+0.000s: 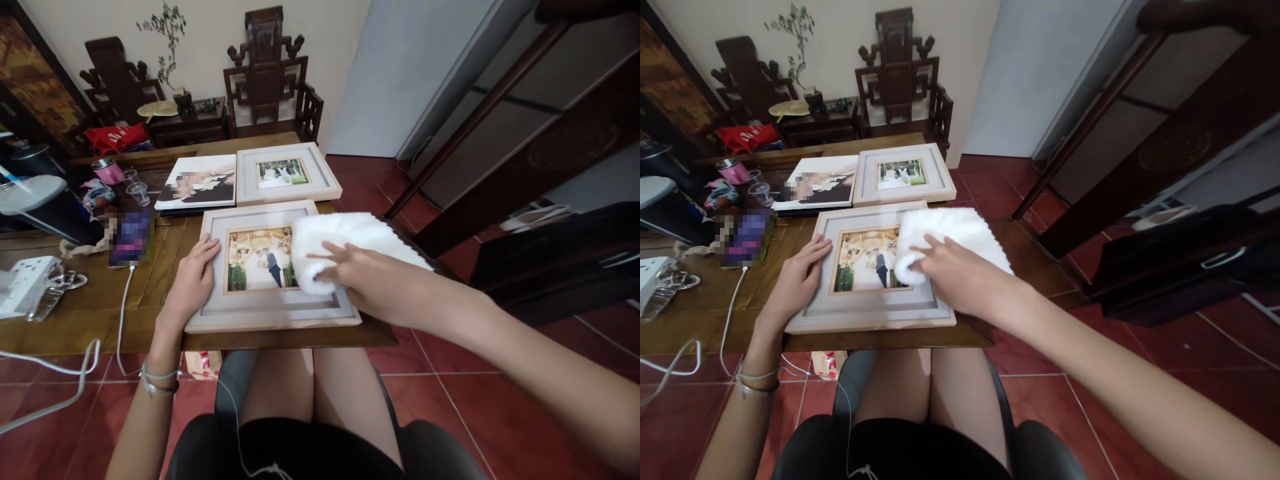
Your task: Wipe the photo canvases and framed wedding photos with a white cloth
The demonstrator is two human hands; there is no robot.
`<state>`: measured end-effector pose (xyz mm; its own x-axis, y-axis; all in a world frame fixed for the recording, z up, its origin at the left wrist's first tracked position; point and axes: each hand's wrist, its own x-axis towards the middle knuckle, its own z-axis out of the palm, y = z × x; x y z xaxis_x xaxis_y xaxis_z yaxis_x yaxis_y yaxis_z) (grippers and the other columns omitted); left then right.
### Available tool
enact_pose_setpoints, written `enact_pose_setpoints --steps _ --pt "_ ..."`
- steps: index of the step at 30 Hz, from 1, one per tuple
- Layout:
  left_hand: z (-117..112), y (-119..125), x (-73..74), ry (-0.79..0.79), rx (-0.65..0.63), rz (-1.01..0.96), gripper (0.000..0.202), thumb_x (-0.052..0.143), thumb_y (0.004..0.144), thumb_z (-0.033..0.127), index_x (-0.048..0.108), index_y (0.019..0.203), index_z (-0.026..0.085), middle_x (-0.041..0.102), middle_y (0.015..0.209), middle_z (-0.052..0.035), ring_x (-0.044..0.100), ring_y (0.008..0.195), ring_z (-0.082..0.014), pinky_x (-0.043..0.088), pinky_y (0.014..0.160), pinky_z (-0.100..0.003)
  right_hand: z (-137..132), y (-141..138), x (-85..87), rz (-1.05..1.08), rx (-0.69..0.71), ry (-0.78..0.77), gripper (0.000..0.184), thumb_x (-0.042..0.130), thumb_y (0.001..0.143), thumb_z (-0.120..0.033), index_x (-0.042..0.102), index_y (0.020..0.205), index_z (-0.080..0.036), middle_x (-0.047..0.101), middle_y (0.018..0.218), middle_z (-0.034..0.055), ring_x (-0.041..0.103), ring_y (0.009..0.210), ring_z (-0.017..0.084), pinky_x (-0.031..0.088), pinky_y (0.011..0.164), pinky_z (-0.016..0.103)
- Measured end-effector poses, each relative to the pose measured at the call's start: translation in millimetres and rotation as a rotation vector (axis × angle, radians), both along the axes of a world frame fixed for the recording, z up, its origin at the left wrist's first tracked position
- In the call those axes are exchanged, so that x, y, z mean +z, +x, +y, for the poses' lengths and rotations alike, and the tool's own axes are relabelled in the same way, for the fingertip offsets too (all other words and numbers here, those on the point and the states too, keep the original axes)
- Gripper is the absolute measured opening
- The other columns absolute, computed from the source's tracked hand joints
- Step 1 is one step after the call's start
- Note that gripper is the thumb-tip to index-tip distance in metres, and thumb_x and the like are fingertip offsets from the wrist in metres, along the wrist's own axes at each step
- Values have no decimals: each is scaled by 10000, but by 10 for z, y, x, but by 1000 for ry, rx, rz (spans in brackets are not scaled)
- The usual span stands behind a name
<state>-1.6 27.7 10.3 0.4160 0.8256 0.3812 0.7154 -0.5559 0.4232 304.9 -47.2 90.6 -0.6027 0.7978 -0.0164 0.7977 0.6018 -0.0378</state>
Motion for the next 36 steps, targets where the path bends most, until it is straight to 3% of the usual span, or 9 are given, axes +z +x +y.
enact_pose_setpoints --steps 7,11,16,21,24,27,31,34,36 --pt "-3 -4 2 6 -5 3 447 394 894 125 654 1258 132 629 1352 -120 460 1387 -267 372 1162 -513 850 -61 -265 -44 -177 204 495 432 760 12 666 1189 -66 521 1440 208 464 1337 362 410 1059 540" --pt "-15 8 20 5 21 -18 447 398 885 122 660 1246 127 635 1345 -121 474 1376 -264 372 1162 -505 960 -34 -385 -57 -106 252 453 434 797 -23 659 1189 -48 567 1382 216 468 1316 360 374 1076 543" --pt "-13 21 18 4 36 -37 441 395 886 128 670 1231 115 644 1331 -126 487 1365 -273 371 1164 -503 463 39 -399 0 95 130 446 491 731 -15 705 1108 -123 634 1282 165 519 1259 327 417 1044 522" --pt "-5 15 0 14 29 -37 427 398 904 152 669 1234 154 652 1326 -92 490 1364 -260 377 1167 -490 -328 38 -153 158 192 -32 527 505 659 32 735 1064 -215 658 1297 79 518 1302 262 437 1089 431" --pt "0 8 -11 13 17 -33 430 396 906 151 660 1246 155 645 1335 -90 478 1374 -261 373 1169 -498 -466 53 -47 161 174 -28 530 487 668 59 745 1031 -229 608 1380 74 505 1329 262 446 1095 424" --pt "5 1 -16 11 12 -33 432 397 904 147 658 1248 154 641 1340 -94 474 1377 -263 370 1171 -500 -226 83 -27 80 59 93 555 429 707 102 736 1047 -213 538 1450 106 473 1357 292 418 1107 502" --pt "2 1 -15 8 15 -36 429 394 907 148 659 1244 144 643 1336 -104 476 1375 -263 375 1168 -494 340 52 -114 -59 -68 245 538 402 793 99 694 1169 -152 434 1522 172 358 1422 349 373 1109 571" --pt "-6 10 -7 3 25 -41 429 388 908 150 663 1236 120 639 1339 -122 478 1373 -266 379 1165 -487 641 -24 -261 -116 -72 265 510 425 815 75 679 1212 -119 484 1468 218 372 1409 380 338 1113 592" --pt "-9 16 1 5 36 -42 428 389 904 150 668 1227 119 644 1332 -122 489 1364 -266 382 1163 -483 698 -56 -351 -111 -53 241 514 445 791 65 675 1217 -105 541 1400 232 423 1374 390 354 1093 595"
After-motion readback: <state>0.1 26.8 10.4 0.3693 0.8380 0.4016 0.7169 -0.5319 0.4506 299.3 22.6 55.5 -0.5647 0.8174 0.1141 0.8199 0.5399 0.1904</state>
